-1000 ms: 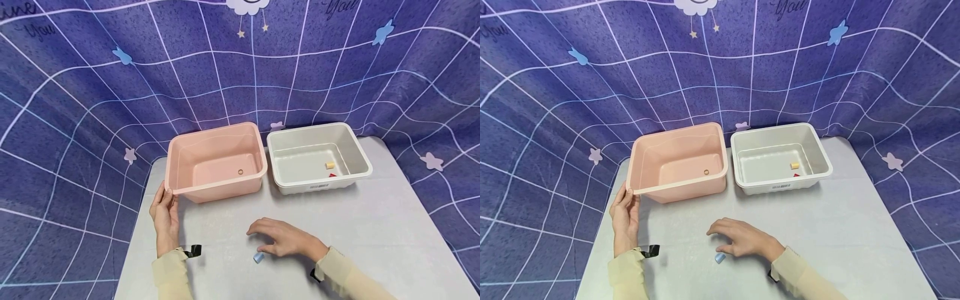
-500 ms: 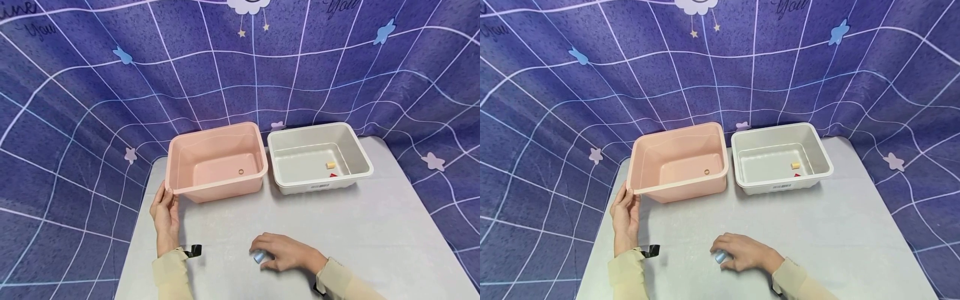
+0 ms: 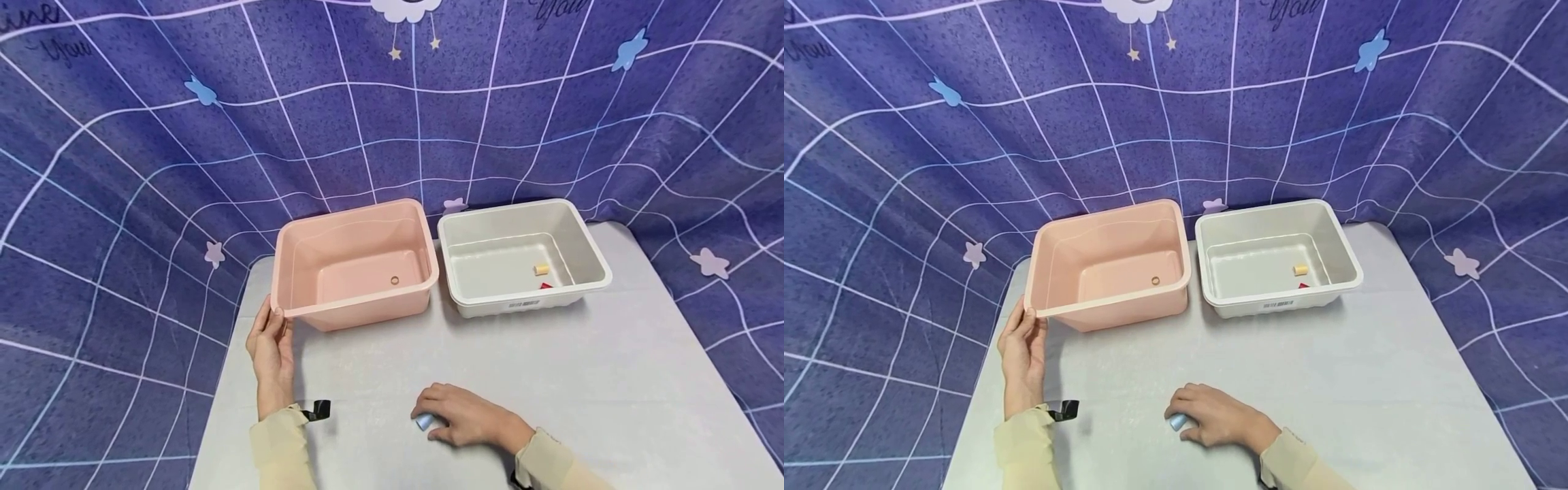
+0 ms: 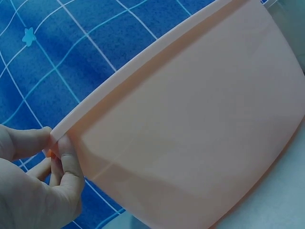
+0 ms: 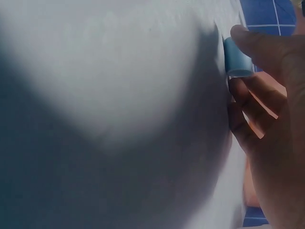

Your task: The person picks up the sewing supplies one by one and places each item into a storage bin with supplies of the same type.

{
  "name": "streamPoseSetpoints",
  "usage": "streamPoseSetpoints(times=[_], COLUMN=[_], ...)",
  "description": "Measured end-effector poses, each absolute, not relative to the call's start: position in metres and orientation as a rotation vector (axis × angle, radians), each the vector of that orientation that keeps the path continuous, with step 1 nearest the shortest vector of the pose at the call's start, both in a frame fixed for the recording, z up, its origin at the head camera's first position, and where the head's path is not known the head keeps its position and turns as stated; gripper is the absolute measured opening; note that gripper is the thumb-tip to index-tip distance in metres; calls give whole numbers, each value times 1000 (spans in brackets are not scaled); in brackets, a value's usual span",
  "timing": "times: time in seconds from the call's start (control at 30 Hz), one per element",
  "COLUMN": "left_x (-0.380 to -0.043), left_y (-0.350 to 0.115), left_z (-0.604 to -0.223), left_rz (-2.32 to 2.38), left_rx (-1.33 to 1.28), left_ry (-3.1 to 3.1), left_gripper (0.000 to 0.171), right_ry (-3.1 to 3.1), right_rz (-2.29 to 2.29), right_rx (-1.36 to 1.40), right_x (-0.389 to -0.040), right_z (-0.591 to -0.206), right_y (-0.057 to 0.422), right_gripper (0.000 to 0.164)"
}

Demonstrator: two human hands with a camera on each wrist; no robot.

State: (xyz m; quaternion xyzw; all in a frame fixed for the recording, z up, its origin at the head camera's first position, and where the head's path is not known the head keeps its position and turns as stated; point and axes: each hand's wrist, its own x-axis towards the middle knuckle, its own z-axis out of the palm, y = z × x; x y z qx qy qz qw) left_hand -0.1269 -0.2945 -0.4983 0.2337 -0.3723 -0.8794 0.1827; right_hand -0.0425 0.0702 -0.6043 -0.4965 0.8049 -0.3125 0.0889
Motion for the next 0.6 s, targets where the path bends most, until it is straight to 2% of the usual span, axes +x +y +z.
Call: streamPoseSetpoints(times=[0.37,0.6], left_x=[-126,-125], left_y=[-294,-294], left_z=[-498,-497], left_rz=[-2480,-2486], left_rx=[663,655], left_ry=[-1045,-1054], left_gripper=[57,57], right_ry=[2430,2454], right_rz=[-939,-1008], right_rx=[-1476,-1424], right_x=[-43,-40], right_z=[-607,-607], right_y=[67,65], right_gripper=[23,21])
